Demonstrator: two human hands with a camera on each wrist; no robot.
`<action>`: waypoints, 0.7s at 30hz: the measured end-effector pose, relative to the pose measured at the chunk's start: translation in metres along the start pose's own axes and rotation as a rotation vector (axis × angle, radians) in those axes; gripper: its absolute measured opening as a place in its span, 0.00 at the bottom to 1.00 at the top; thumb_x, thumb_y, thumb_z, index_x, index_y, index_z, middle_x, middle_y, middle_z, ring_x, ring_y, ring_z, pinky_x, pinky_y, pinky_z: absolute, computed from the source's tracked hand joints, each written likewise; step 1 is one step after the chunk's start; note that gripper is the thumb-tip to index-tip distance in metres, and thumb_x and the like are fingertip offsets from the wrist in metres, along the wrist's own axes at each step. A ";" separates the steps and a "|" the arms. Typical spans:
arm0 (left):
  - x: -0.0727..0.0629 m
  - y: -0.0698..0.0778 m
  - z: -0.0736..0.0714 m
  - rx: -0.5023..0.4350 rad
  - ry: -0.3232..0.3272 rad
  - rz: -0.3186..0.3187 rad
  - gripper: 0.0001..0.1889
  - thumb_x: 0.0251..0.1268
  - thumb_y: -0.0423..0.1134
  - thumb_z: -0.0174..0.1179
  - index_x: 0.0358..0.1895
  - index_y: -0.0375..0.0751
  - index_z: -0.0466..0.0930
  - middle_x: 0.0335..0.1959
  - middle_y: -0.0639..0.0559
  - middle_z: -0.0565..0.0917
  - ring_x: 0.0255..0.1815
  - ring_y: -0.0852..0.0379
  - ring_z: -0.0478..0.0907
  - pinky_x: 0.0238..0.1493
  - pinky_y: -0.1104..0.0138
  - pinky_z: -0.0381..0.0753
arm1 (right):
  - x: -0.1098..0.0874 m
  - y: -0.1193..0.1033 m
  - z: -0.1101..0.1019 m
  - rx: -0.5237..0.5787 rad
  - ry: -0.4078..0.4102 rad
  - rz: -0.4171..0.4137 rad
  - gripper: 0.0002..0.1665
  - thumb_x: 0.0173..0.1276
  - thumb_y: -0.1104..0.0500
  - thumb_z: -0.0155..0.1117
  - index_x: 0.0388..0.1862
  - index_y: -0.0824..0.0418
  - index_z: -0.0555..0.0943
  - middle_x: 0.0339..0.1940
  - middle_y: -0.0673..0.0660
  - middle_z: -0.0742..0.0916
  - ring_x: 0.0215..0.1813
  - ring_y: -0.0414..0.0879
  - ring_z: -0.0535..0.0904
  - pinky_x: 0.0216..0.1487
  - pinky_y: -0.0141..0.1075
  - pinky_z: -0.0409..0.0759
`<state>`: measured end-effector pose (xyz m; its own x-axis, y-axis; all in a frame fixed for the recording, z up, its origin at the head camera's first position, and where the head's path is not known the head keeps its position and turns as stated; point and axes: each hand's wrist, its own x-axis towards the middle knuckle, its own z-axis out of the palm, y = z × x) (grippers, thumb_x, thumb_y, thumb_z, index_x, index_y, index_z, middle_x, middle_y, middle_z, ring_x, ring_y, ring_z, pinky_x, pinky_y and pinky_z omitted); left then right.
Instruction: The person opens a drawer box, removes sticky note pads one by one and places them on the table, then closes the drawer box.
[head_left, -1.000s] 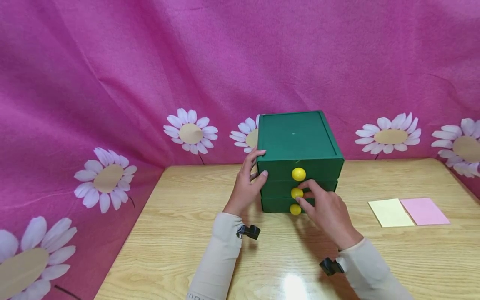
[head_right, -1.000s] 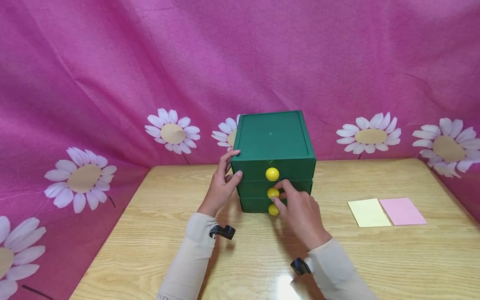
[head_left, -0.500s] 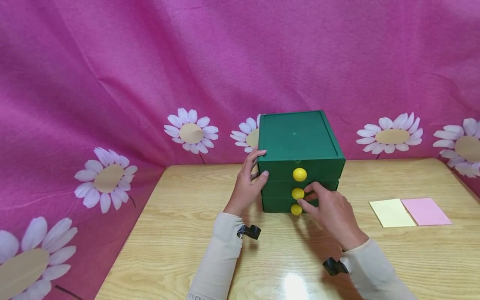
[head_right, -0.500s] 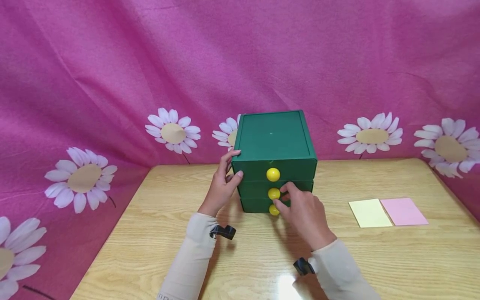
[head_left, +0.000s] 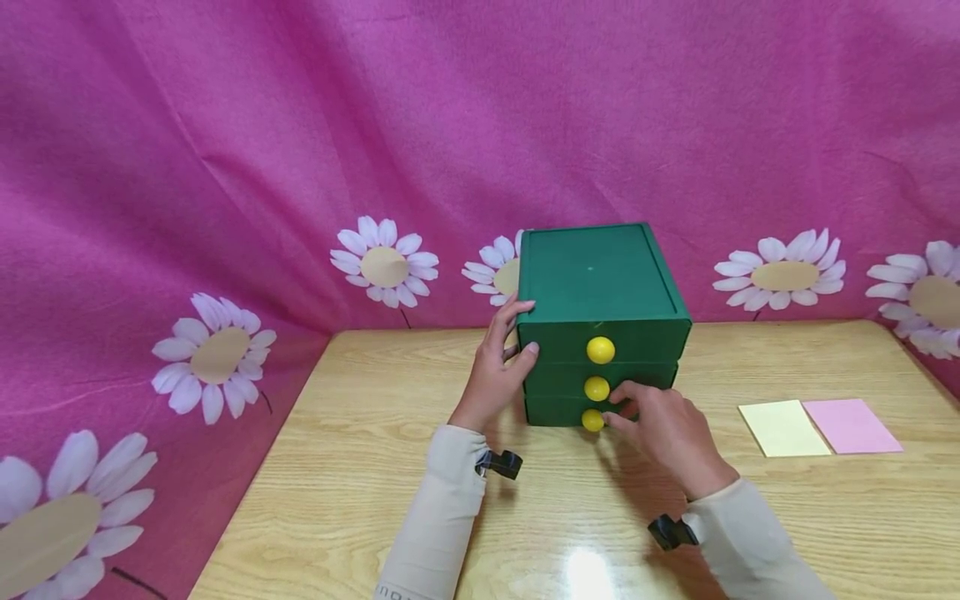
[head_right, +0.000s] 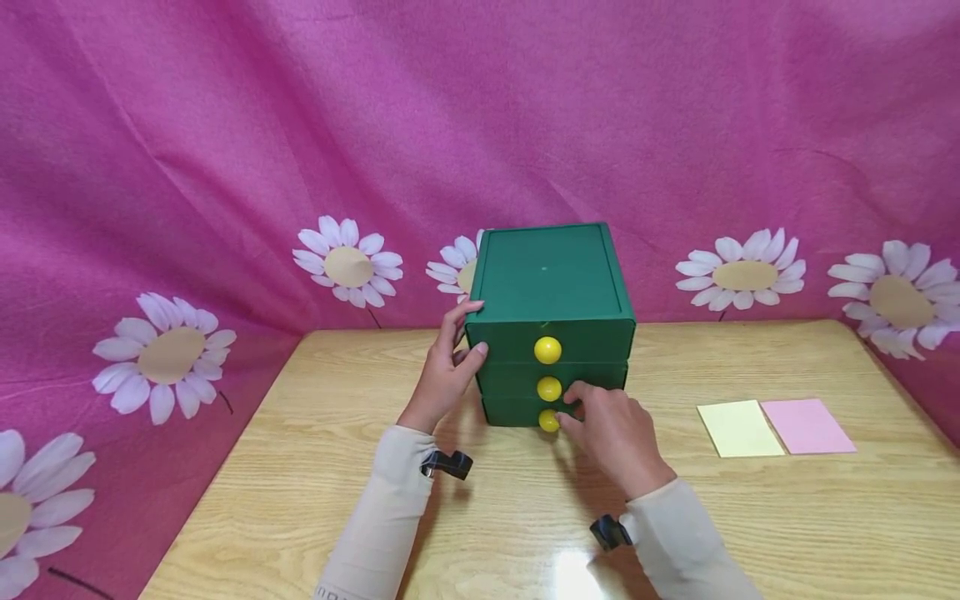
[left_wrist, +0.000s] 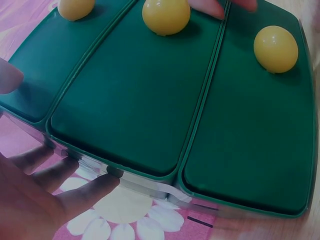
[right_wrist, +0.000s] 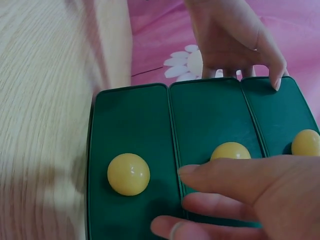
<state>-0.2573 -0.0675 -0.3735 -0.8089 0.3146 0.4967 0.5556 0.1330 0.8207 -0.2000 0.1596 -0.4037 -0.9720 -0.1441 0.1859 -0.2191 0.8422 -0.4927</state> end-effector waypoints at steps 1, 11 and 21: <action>0.000 0.000 0.000 0.000 0.001 0.002 0.26 0.70 0.30 0.52 0.69 0.45 0.61 0.77 0.48 0.52 0.73 0.41 0.56 0.62 0.45 0.69 | 0.000 0.001 0.000 -0.003 -0.016 0.002 0.13 0.59 0.56 0.72 0.41 0.59 0.83 0.30 0.52 0.88 0.34 0.51 0.83 0.29 0.45 0.77; 0.000 0.000 0.000 0.003 0.001 -0.005 0.26 0.70 0.30 0.52 0.69 0.45 0.61 0.77 0.48 0.52 0.73 0.43 0.57 0.62 0.47 0.70 | 0.004 0.005 0.007 0.003 -0.160 -0.028 0.15 0.59 0.58 0.72 0.46 0.57 0.85 0.32 0.52 0.87 0.36 0.48 0.82 0.34 0.45 0.79; 0.000 0.000 0.000 0.015 0.001 0.001 0.26 0.70 0.30 0.52 0.69 0.45 0.61 0.77 0.48 0.52 0.73 0.43 0.57 0.61 0.47 0.70 | 0.006 0.007 0.014 0.070 -0.222 -0.066 0.18 0.61 0.60 0.70 0.52 0.56 0.84 0.40 0.54 0.87 0.41 0.50 0.82 0.42 0.48 0.80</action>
<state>-0.2576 -0.0676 -0.3730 -0.8085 0.3141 0.4976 0.5591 0.1466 0.8160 -0.2082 0.1579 -0.4182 -0.9487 -0.3144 0.0323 -0.2804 0.7900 -0.5452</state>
